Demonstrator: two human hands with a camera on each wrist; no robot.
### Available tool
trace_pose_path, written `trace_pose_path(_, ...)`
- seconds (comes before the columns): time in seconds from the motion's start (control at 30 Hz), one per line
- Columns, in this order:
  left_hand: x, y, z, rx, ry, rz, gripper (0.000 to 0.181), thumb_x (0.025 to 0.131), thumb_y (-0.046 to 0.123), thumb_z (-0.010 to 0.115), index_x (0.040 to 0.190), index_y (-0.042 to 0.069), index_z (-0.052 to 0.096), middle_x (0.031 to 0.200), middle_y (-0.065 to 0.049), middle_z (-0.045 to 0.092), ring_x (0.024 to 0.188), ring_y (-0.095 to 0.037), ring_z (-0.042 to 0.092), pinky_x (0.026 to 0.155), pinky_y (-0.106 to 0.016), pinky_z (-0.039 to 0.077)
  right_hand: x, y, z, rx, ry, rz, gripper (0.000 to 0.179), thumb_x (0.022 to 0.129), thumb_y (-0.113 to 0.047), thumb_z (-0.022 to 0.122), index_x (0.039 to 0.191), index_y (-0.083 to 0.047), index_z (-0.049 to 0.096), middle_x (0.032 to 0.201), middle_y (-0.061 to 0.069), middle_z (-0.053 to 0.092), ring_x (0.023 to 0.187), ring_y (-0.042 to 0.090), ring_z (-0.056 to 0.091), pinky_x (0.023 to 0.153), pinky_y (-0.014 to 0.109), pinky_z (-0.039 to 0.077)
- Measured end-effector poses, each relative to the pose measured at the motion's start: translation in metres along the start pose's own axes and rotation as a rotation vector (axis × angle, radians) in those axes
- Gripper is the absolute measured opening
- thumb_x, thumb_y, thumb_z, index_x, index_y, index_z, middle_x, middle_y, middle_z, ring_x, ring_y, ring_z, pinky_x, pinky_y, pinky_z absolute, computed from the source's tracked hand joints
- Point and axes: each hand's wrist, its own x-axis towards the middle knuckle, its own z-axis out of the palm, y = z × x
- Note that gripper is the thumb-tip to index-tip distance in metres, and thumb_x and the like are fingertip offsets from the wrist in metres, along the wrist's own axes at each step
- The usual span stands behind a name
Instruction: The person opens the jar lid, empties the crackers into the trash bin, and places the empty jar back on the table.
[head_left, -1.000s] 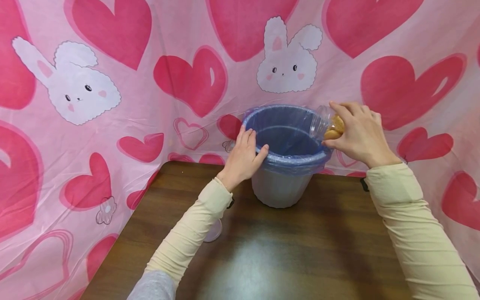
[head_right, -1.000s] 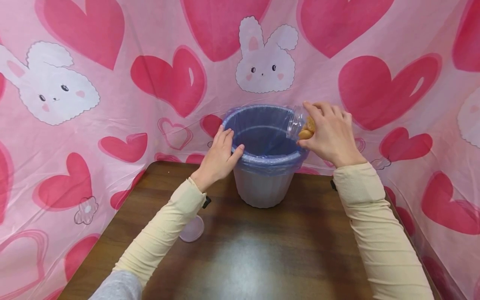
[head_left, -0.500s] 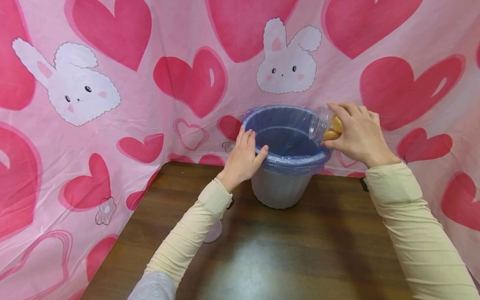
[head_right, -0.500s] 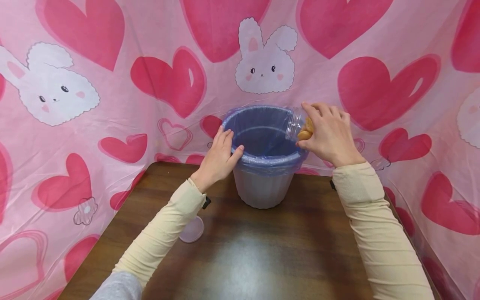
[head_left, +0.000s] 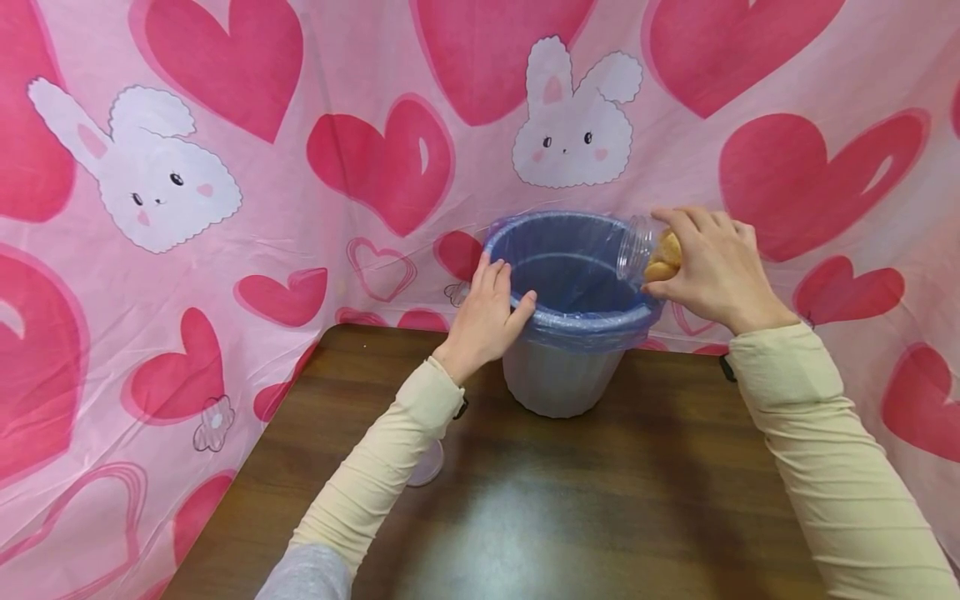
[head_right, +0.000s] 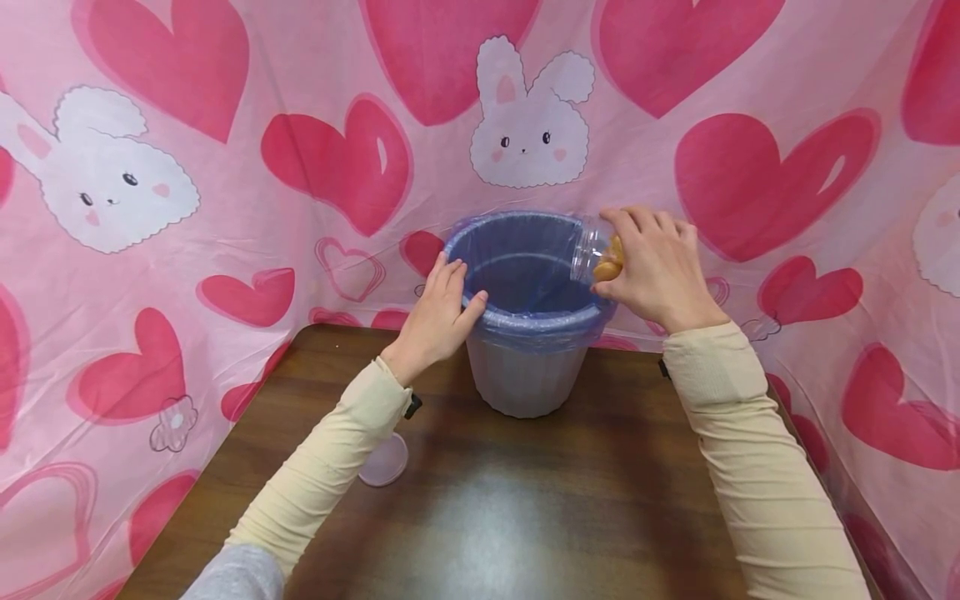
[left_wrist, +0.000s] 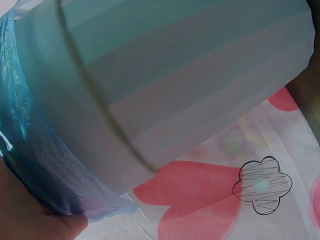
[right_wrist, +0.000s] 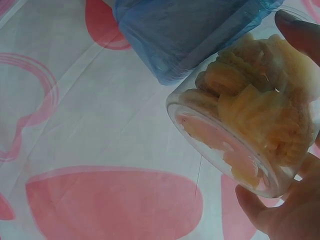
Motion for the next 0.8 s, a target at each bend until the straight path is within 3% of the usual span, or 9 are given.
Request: trace_pose_path(0.8,-0.0004,-0.0005,0.0015,-0.006,0.019,0.009,0.069,0.091,0.051,0.028,0.132,-0.004,0.037,0.139,-0.017,0.034,0.137,-0.030,0.011,0.108,-0.038,0.024,0.0000,0.0000,0.0018,-0.031,0.014,-0.062,0.085,0.059,-0.028,0.080,0.133,-0.016,0.040,0.125,0.016,0.046,0.108,0.041,0.039,0.085,0.058,0.025)
